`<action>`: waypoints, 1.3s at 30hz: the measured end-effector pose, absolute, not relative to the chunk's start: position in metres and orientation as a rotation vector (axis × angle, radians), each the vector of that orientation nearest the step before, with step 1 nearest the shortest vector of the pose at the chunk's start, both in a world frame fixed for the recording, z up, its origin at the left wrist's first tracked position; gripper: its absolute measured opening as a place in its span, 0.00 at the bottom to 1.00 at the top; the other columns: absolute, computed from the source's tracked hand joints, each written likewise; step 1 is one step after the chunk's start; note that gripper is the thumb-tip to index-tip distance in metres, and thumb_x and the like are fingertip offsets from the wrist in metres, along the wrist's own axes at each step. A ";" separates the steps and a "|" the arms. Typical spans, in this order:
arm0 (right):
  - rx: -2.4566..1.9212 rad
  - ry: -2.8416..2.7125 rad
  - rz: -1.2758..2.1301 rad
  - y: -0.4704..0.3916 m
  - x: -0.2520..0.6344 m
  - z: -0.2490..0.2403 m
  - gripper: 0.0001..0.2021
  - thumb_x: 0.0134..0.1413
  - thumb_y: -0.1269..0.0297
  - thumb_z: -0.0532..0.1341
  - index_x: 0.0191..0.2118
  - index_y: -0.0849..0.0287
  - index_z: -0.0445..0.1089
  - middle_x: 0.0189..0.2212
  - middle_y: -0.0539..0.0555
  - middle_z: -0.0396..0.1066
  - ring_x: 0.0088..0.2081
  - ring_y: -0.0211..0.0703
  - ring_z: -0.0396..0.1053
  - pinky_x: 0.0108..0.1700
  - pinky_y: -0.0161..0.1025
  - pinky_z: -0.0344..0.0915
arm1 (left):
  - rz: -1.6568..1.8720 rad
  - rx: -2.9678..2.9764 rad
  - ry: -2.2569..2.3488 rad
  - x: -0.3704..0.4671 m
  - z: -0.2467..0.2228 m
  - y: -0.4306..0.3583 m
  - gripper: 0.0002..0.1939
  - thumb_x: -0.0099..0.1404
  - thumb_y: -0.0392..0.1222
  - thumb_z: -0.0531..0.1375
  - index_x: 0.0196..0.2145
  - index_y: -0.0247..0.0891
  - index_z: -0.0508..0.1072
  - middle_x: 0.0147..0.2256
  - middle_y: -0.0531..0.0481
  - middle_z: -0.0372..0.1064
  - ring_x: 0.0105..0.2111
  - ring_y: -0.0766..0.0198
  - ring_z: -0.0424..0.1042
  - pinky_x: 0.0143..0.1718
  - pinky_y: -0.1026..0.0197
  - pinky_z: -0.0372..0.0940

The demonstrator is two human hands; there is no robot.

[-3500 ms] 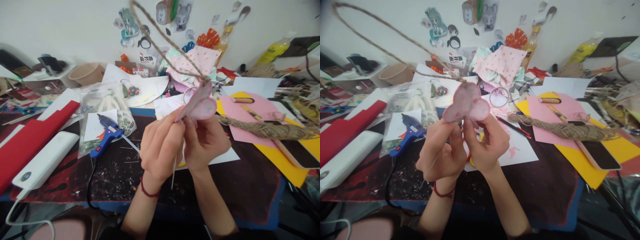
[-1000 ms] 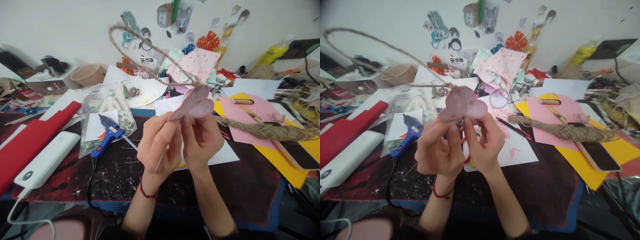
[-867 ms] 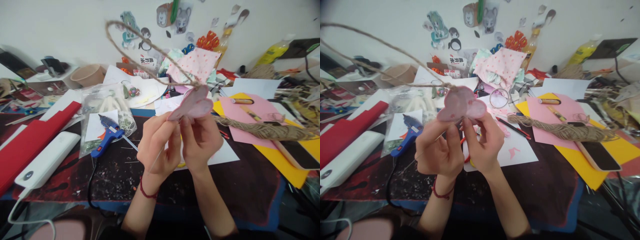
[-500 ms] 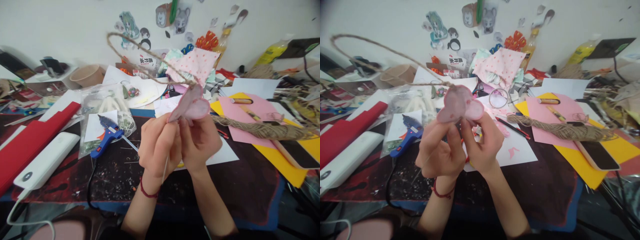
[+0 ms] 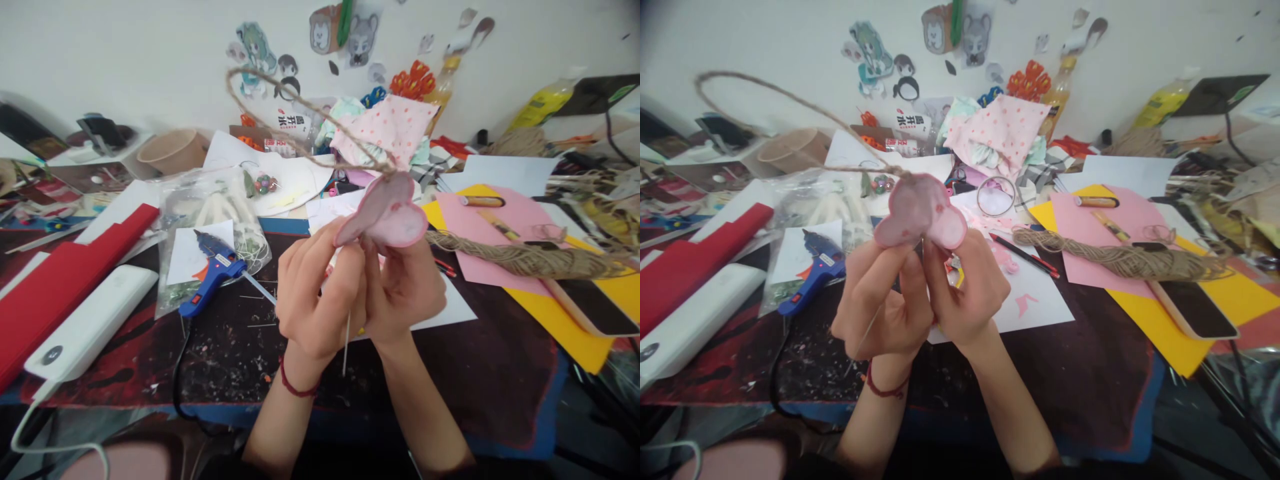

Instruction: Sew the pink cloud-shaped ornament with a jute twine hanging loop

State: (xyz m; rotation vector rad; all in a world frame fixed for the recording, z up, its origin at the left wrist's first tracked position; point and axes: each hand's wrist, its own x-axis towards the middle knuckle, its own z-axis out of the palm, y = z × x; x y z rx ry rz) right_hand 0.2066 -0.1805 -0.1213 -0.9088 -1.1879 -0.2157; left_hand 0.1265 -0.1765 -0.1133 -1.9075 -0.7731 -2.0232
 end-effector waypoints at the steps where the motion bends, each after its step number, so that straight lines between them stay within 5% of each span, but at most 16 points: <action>1: -0.923 -1.197 -0.246 -0.181 0.207 -0.122 0.08 0.59 0.72 0.63 0.43 0.52 0.73 0.29 0.47 0.72 0.29 0.38 0.68 0.31 0.39 0.68 | -2.030 -1.921 -0.763 0.126 -0.113 -0.176 0.23 0.64 0.28 0.63 0.56 0.41 0.74 0.48 0.44 0.78 0.47 0.55 0.78 0.43 0.50 0.75; 6: -0.930 -1.198 -0.259 -0.180 0.208 -0.122 0.10 0.60 0.71 0.63 0.46 0.51 0.73 0.30 0.49 0.75 0.33 0.45 0.75 0.34 0.45 0.74 | -2.187 -1.993 -0.732 0.124 -0.113 -0.170 0.20 0.64 0.29 0.64 0.53 0.43 0.76 0.43 0.47 0.78 0.45 0.56 0.78 0.45 0.48 0.74; 18: -0.892 -1.198 -0.304 -0.178 0.209 -0.122 0.12 0.58 0.73 0.65 0.47 0.55 0.74 0.30 0.49 0.76 0.34 0.44 0.77 0.35 0.42 0.75 | -2.372 -1.951 -0.663 0.128 -0.114 -0.166 0.17 0.64 0.28 0.64 0.50 0.39 0.77 0.43 0.50 0.79 0.43 0.63 0.78 0.46 0.59 0.74; 28: -0.855 -1.168 -0.307 -0.181 0.207 -0.119 0.15 0.57 0.76 0.64 0.46 0.51 0.75 0.32 0.51 0.78 0.34 0.47 0.77 0.33 0.46 0.76 | -2.780 -2.071 -0.681 0.127 -0.107 -0.171 0.12 0.68 0.32 0.62 0.47 0.43 0.78 0.42 0.52 0.78 0.44 0.63 0.78 0.47 0.57 0.75; 34: -0.843 -1.326 -0.711 -0.190 0.214 -0.120 0.19 0.54 0.80 0.65 0.52 0.64 0.74 0.36 0.56 0.78 0.38 0.45 0.78 0.40 0.40 0.78 | -3.147 -2.230 -0.757 0.120 -0.106 -0.167 0.03 0.67 0.41 0.64 0.39 0.42 0.77 0.41 0.49 0.77 0.44 0.59 0.77 0.48 0.55 0.73; 39: -0.849 -1.420 -0.869 -0.200 0.215 -0.121 0.11 0.53 0.77 0.68 0.43 0.63 0.76 0.41 0.58 0.77 0.43 0.46 0.79 0.44 0.40 0.81 | -3.407 -2.488 -0.531 0.112 -0.101 -0.168 0.16 0.61 0.55 0.67 0.36 0.39 0.75 0.39 0.47 0.76 0.37 0.64 0.76 0.39 0.64 0.73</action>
